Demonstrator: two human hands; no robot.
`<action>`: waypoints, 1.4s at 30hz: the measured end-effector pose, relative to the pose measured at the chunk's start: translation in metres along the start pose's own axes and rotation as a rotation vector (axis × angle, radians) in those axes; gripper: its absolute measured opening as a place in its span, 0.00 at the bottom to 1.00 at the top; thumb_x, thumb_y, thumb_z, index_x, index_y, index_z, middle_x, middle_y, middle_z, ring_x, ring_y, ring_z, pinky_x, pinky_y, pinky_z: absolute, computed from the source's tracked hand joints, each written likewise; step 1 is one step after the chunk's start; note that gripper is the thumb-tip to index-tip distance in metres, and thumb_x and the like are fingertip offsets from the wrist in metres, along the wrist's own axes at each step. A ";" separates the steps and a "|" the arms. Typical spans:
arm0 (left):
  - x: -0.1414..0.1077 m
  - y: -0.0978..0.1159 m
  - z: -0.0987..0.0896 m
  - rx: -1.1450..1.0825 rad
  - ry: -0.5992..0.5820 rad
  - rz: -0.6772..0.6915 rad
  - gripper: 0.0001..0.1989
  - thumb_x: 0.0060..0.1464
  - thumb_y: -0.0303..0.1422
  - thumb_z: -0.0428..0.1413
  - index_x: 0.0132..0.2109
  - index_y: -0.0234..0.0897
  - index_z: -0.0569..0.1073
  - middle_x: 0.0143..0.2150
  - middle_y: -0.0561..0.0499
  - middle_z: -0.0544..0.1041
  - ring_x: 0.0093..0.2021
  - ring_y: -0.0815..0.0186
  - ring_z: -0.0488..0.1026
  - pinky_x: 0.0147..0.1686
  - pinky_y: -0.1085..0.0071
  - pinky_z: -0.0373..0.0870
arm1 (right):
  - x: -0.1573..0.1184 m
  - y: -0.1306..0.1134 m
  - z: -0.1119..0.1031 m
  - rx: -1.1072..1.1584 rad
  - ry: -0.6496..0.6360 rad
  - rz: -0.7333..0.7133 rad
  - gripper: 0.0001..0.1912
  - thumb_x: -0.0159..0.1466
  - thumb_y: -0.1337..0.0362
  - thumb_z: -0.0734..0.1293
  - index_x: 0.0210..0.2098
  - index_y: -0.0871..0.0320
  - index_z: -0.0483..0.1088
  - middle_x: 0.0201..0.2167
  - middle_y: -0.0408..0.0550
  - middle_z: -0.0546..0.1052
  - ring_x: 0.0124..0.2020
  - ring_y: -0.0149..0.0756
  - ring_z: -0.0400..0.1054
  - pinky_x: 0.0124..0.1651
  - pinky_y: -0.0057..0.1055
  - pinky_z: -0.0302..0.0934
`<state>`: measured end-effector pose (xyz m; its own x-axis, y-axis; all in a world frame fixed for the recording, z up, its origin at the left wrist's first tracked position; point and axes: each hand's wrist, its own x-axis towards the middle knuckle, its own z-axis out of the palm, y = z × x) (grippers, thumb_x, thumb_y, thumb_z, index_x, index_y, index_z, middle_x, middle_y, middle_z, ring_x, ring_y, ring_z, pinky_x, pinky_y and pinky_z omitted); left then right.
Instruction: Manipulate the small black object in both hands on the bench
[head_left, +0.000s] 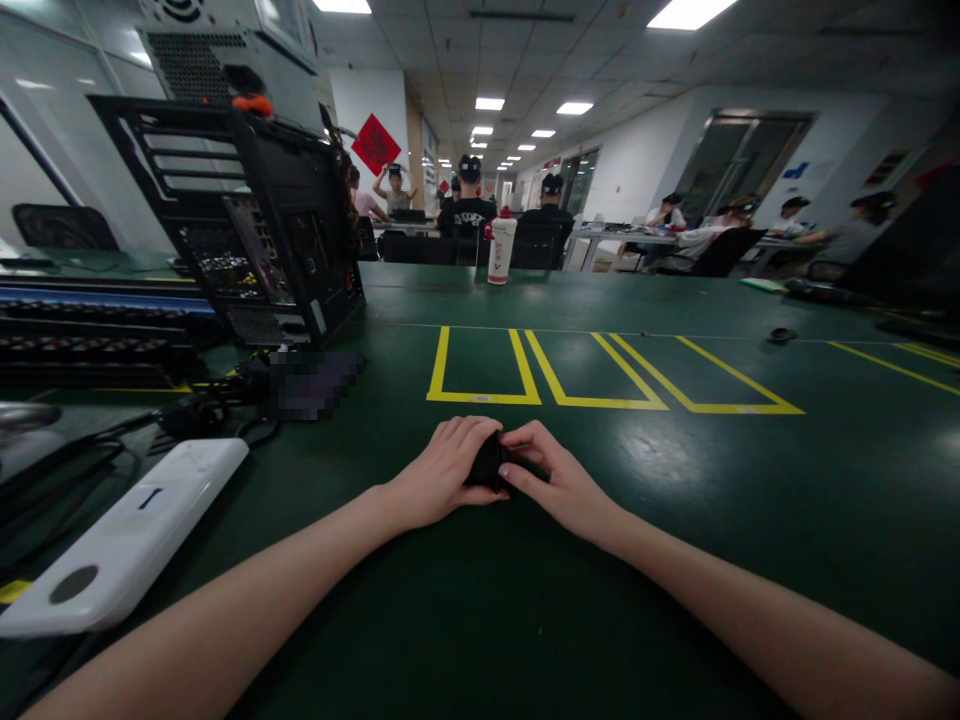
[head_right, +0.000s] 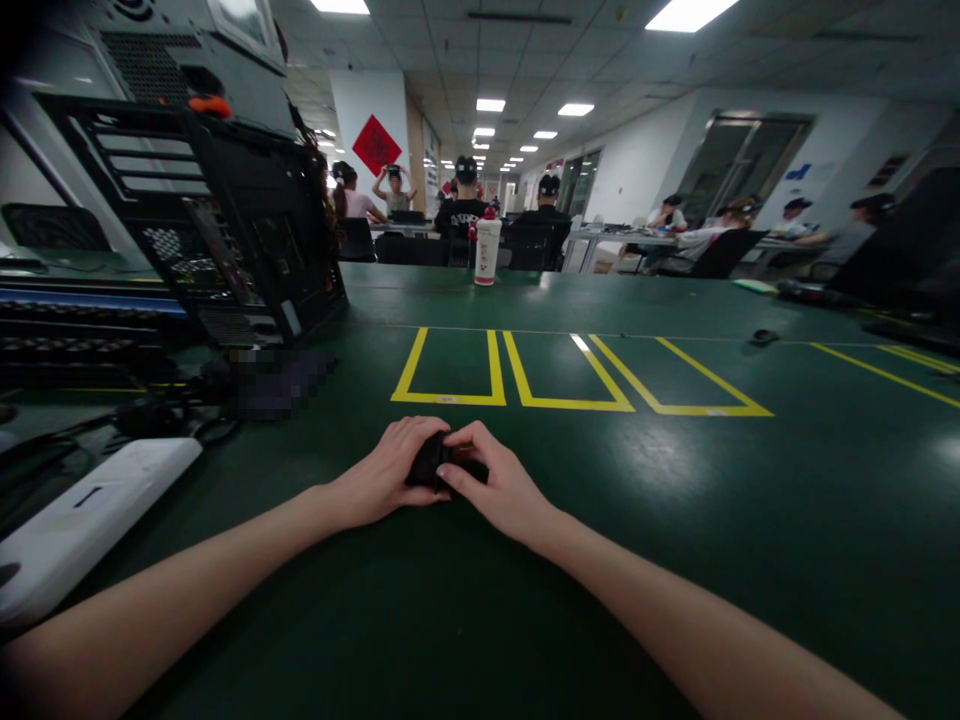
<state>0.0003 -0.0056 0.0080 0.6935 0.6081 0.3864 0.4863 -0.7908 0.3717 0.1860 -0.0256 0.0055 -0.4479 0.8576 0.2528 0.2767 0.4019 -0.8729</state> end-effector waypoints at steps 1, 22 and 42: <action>0.000 0.001 -0.001 -0.003 -0.009 -0.001 0.29 0.48 0.39 0.57 0.54 0.40 0.52 0.50 0.45 0.62 0.49 0.57 0.61 0.48 0.59 0.58 | 0.000 -0.001 0.000 0.014 -0.004 0.014 0.12 0.59 0.66 0.61 0.43 0.54 0.59 0.42 0.46 0.66 0.44 0.34 0.65 0.47 0.38 0.63; 0.000 0.005 -0.006 -0.003 -0.034 -0.005 0.28 0.49 0.39 0.56 0.54 0.39 0.52 0.51 0.44 0.62 0.50 0.58 0.60 0.48 0.60 0.58 | -0.001 -0.001 -0.001 0.001 -0.002 0.037 0.16 0.59 0.66 0.61 0.47 0.54 0.57 0.45 0.47 0.65 0.46 0.35 0.64 0.49 0.40 0.62; 0.000 -0.002 0.003 0.000 0.021 0.006 0.31 0.47 0.40 0.57 0.54 0.40 0.52 0.50 0.45 0.63 0.49 0.57 0.61 0.48 0.59 0.58 | 0.000 -0.002 0.000 0.007 -0.012 0.046 0.13 0.61 0.65 0.60 0.46 0.56 0.58 0.44 0.48 0.66 0.45 0.35 0.64 0.49 0.40 0.61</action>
<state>0.0007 -0.0043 0.0043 0.6854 0.6043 0.4063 0.4819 -0.7947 0.3689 0.1855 -0.0261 0.0073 -0.4448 0.8713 0.2071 0.2912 0.3594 -0.8866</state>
